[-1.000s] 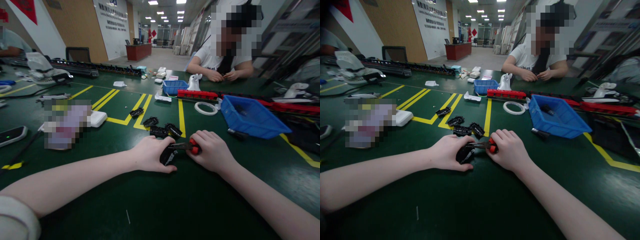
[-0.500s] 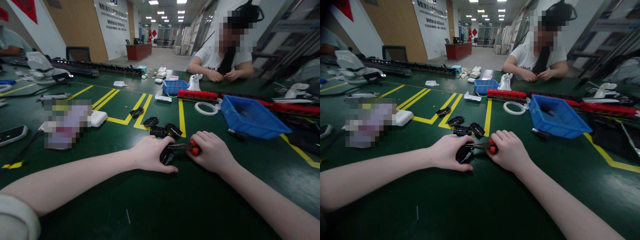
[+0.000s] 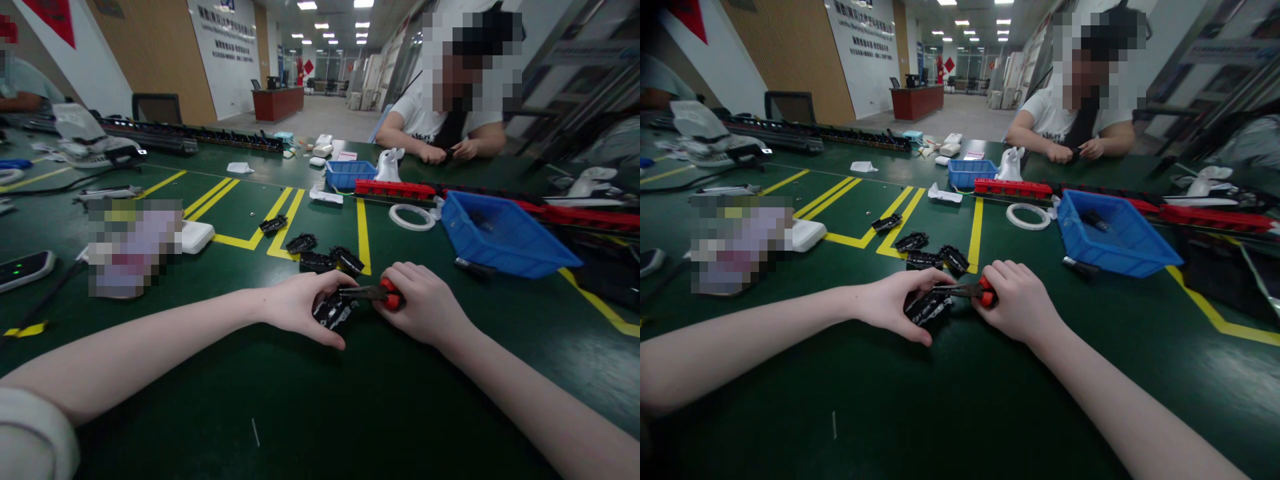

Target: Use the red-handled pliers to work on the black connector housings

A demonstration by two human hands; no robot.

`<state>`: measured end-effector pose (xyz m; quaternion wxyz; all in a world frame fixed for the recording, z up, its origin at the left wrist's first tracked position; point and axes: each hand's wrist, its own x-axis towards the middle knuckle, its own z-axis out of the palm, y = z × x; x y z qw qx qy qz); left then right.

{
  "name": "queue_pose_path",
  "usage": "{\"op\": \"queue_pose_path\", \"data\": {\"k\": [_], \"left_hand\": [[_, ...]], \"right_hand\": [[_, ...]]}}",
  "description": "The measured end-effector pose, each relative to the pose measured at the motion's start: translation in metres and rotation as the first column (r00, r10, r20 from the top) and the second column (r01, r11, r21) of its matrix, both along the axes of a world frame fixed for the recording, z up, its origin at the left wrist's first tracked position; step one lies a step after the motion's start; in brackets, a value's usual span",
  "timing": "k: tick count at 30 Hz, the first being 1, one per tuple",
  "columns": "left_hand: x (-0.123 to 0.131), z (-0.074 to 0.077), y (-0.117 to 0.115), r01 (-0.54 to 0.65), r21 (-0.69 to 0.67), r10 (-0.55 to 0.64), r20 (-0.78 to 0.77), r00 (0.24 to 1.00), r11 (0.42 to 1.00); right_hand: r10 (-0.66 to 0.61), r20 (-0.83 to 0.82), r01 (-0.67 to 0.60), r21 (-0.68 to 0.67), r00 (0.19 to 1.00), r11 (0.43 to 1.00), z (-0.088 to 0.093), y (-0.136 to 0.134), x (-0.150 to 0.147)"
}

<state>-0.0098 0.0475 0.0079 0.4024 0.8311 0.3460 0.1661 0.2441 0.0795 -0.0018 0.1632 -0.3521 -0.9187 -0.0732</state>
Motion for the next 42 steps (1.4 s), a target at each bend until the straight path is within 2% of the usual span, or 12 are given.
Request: {"op": "queue_pose_path", "data": {"k": [3,6,10,17,24,35,42], "left_hand": [[0.0029,0.0004,-0.0021,-0.041,0.004,0.042,-0.027,0.999,0.999],[0.0064,-0.0016,-0.0049,-0.093,0.113,0.102,-0.071,0.992,0.989],[0.0081,-0.0052,-0.0069,-0.111,0.256,0.125,-0.039,0.991,0.960],[0.0070,-0.0031,-0.0062,-0.096,0.292,0.119,-0.062,0.991,0.952],[0.0092,-0.0054,-0.0079,-0.079,0.413,0.147,-0.136,0.980,0.907],[0.0075,-0.0074,-0.0061,-0.065,0.440,0.121,-0.103,0.987,0.896],[0.0081,-0.0061,-0.0058,-0.026,0.476,0.112,-0.153,0.982,0.879]], "right_hand": [[-0.008,0.005,0.008,0.016,1.000,1.000,-0.0002,-0.0004,0.0000],[-0.010,0.007,0.010,0.035,1.000,0.999,-0.0005,-0.0007,0.0003],[-0.006,0.014,0.005,0.058,1.000,0.998,-0.0007,-0.0004,0.0004],[-0.014,0.015,0.013,0.075,1.000,0.997,-0.0013,-0.0002,0.0004],[-0.004,0.042,-0.001,0.138,0.999,0.990,-0.0005,-0.0003,0.0001],[0.059,0.006,-0.059,0.169,0.998,0.984,-0.0040,0.0060,0.0033],[0.074,0.044,-0.082,0.222,0.996,0.972,-0.0026,0.0045,0.0027]]}}
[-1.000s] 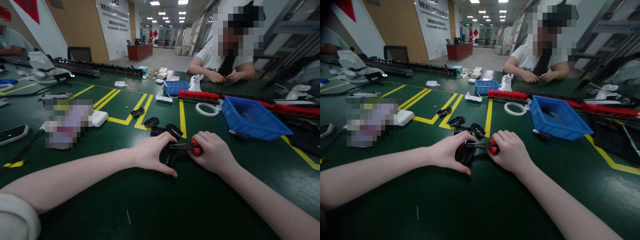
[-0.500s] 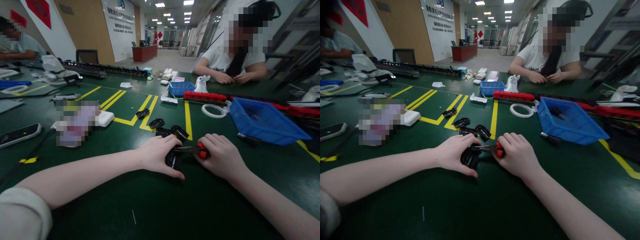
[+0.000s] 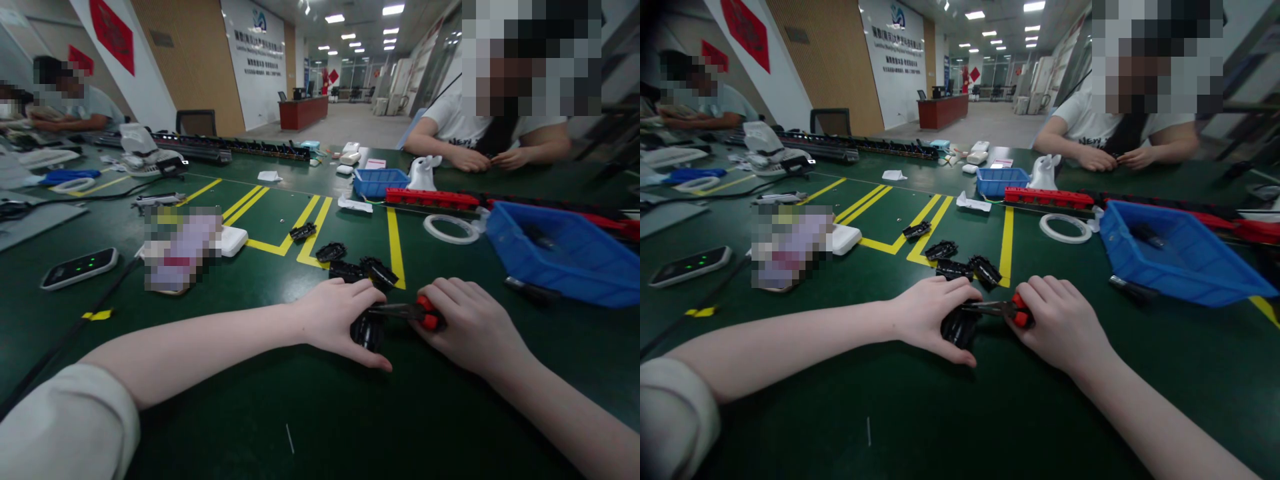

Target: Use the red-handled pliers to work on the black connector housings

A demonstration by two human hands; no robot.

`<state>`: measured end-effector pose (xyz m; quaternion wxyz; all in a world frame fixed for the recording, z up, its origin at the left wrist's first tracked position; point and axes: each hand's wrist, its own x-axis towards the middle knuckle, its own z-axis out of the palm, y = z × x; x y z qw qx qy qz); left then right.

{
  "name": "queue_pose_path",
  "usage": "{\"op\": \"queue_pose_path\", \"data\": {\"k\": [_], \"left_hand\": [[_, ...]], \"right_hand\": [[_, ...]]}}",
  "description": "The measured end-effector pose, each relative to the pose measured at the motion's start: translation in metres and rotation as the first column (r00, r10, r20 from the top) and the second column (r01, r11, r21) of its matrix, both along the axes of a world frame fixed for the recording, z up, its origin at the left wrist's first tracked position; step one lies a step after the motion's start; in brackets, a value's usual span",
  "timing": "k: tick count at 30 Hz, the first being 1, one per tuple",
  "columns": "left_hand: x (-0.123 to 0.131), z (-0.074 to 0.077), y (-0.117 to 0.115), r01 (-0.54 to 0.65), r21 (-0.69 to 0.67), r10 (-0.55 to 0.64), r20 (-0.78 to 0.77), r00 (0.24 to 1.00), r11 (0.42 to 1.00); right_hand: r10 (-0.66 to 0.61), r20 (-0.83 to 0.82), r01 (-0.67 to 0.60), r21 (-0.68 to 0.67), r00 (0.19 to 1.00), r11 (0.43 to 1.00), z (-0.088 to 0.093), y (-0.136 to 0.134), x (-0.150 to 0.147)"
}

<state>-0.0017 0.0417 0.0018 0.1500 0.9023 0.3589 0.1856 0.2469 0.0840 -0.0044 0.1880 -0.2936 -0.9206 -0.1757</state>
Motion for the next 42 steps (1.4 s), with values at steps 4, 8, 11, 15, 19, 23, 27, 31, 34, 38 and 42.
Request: {"op": "queue_pose_path", "data": {"k": [4,8,11,15,19,23,27,31,34,38,42], "left_hand": [[0.0005,0.0005,-0.0001,-0.010,0.008,0.010,-0.002,1.000,1.000],[0.0007,-0.0004,-0.0006,-0.038,0.008,0.038,-0.017,0.999,0.999],[0.0008,-0.0003,-0.0002,-0.041,0.001,0.041,-0.019,0.999,0.999],[0.0007,-0.0004,0.0007,-0.054,-0.010,0.053,-0.025,0.998,0.999],[0.0004,-0.0019,0.0002,-0.055,0.007,0.056,-0.021,0.998,0.998],[0.0002,-0.0015,-0.0009,-0.046,0.022,0.046,-0.023,0.999,0.999],[-0.0006,0.0004,-0.0001,-0.059,-0.027,0.059,-0.016,0.998,0.998],[-0.0015,0.0011,0.0007,-0.083,-0.080,0.083,-0.010,0.997,0.993],[-0.0009,0.0009,-0.0003,-0.070,-0.058,0.069,-0.015,0.998,0.996],[0.0008,0.0015,-0.0024,-0.048,-0.030,0.047,-0.027,0.999,0.998],[0.0020,0.0059,-0.0055,-0.059,-0.056,0.058,-0.012,0.998,0.997]], "right_hand": [[-0.002,0.006,0.002,0.011,1.000,1.000,-0.0002,0.0001,0.0011],[-0.013,-0.003,0.013,0.003,1.000,1.000,0.0000,0.0005,0.0000],[-0.016,-0.010,0.016,-0.005,1.000,1.000,0.0006,0.0008,-0.0009],[-0.031,-0.020,0.031,-0.006,0.999,1.000,0.0002,0.0010,-0.0010],[-0.039,-0.015,0.039,-0.015,0.999,0.999,-0.0019,0.0011,0.0003],[-0.026,-0.015,0.026,-0.020,1.000,0.999,-0.0026,0.0010,0.0016],[-0.023,-0.008,0.023,0.021,1.000,1.000,-0.0013,-0.0003,0.0015],[-0.047,-0.006,0.047,0.051,0.999,0.998,0.0000,-0.0014,0.0003],[-0.056,-0.010,0.056,0.030,0.998,0.998,0.0005,-0.0016,-0.0002],[-0.071,-0.021,0.071,-0.005,0.997,0.997,0.0006,-0.0019,-0.0007],[-0.065,-0.072,0.062,-0.047,0.995,0.997,0.0011,-0.0018,-0.0006]]}}
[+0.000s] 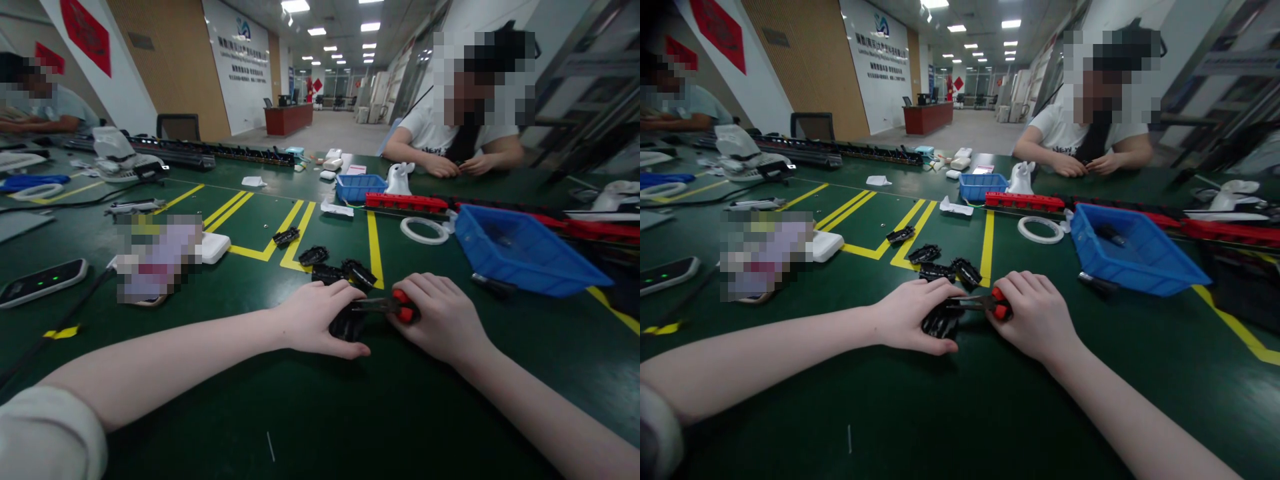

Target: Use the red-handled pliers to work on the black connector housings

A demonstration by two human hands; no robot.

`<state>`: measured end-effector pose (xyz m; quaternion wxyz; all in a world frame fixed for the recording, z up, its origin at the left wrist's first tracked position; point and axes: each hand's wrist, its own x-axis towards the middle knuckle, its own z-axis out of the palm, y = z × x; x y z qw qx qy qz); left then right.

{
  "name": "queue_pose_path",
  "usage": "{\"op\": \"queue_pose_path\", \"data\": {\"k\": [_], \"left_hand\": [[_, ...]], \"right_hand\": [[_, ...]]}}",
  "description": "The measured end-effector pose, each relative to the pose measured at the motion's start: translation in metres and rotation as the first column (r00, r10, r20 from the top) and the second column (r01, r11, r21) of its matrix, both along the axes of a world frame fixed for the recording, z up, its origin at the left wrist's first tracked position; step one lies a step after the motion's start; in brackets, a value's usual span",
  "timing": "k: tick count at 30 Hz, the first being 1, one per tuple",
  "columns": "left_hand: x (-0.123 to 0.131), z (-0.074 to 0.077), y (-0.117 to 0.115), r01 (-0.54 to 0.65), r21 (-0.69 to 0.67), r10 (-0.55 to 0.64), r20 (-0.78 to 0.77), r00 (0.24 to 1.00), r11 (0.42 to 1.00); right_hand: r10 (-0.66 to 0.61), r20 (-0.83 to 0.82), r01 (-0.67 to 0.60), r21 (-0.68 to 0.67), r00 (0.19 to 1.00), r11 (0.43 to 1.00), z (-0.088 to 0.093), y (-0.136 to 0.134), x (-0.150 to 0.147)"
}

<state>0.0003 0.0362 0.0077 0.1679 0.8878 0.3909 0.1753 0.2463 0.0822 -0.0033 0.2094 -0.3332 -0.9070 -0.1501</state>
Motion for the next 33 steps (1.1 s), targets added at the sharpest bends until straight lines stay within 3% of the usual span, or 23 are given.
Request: {"op": "queue_pose_path", "data": {"k": [11,22,33], "left_hand": [[-0.001,0.002,0.002,0.014,-0.131,-0.002,0.097,0.995,0.991],[-0.001,0.016,-0.005,-0.011,-0.283,0.058,0.159,0.986,0.959],[-0.003,0.001,0.003,0.018,-0.280,0.026,0.153,0.988,0.960]], "right_hand": [[0.017,-0.160,-0.028,-0.068,0.987,0.997,-0.004,0.003,0.004],[0.030,-0.190,-0.047,-0.089,0.981,0.995,-0.001,0.000,0.004],[0.023,-0.173,-0.040,-0.095,0.985,0.995,-0.001,0.000,0.004]]}}
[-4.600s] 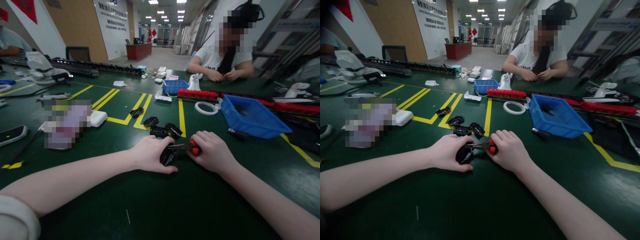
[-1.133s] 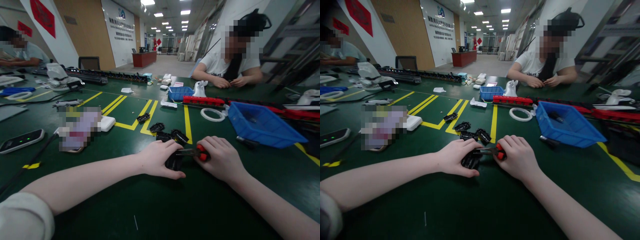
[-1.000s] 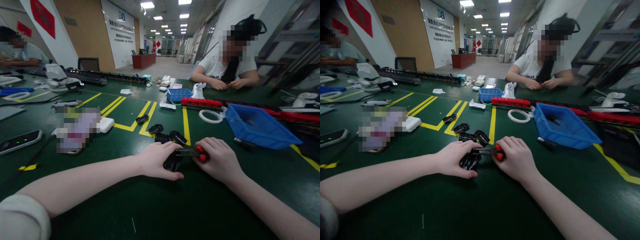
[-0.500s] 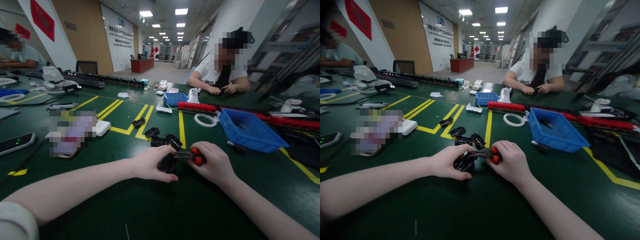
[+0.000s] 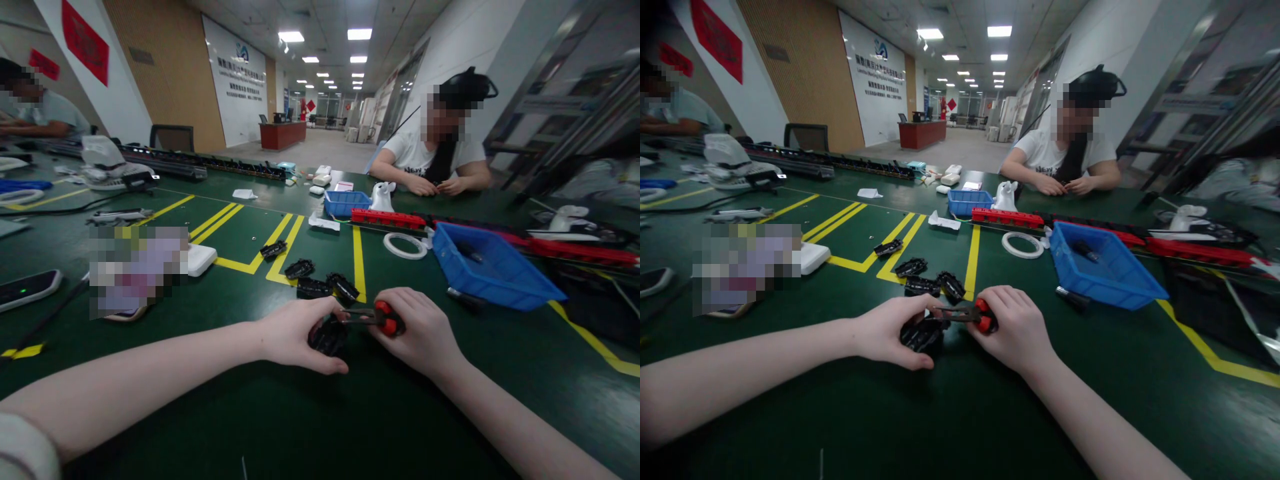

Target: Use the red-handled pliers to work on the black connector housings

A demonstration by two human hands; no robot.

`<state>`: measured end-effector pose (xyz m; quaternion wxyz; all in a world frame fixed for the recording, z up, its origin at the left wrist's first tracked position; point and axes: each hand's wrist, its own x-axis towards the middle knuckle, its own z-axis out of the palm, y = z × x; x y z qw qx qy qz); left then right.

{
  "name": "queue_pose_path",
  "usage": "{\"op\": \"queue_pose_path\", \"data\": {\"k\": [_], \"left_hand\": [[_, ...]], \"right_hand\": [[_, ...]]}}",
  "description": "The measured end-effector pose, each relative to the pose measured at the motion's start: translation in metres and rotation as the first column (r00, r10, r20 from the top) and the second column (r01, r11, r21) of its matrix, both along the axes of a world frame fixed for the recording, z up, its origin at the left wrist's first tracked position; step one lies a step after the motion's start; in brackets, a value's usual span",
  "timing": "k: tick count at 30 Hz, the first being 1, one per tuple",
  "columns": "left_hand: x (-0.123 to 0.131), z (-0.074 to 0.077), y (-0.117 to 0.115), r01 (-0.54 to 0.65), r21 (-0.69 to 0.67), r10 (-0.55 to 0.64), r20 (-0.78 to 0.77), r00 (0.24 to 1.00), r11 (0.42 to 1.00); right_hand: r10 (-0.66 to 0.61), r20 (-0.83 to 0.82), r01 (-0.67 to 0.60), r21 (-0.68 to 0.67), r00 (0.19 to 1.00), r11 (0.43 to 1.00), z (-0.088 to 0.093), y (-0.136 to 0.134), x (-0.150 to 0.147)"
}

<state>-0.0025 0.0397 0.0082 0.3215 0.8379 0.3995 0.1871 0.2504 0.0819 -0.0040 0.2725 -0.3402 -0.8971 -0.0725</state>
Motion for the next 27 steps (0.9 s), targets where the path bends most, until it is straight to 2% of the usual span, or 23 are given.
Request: {"op": "queue_pose_path", "data": {"k": [4,8,15,22,27], "left_hand": [[0.000,-0.002,0.000,-0.008,0.018,0.008,0.018,1.000,1.000],[0.000,-0.003,-0.001,-0.020,0.035,0.019,0.022,1.000,0.999],[0.001,-0.003,0.001,-0.066,0.072,0.067,-0.013,0.998,0.995],[0.001,-0.002,0.001,-0.059,0.077,0.062,-0.027,0.998,0.995],[0.001,-0.003,0.000,-0.051,0.098,0.053,-0.022,0.998,0.994]], "right_hand": [[0.006,0.049,-0.010,0.065,0.999,0.998,0.001,-0.001,-0.001],[0.008,0.146,-0.037,0.196,0.989,0.980,0.004,-0.006,-0.003],[-0.094,0.197,0.010,0.386,0.976,0.922,0.008,-0.006,-0.002],[-0.128,0.284,-0.019,0.464,0.950,0.886,0.015,-0.009,-0.004],[-0.104,0.297,-0.031,0.419,0.949,0.907,0.016,-0.009,-0.003]]}}
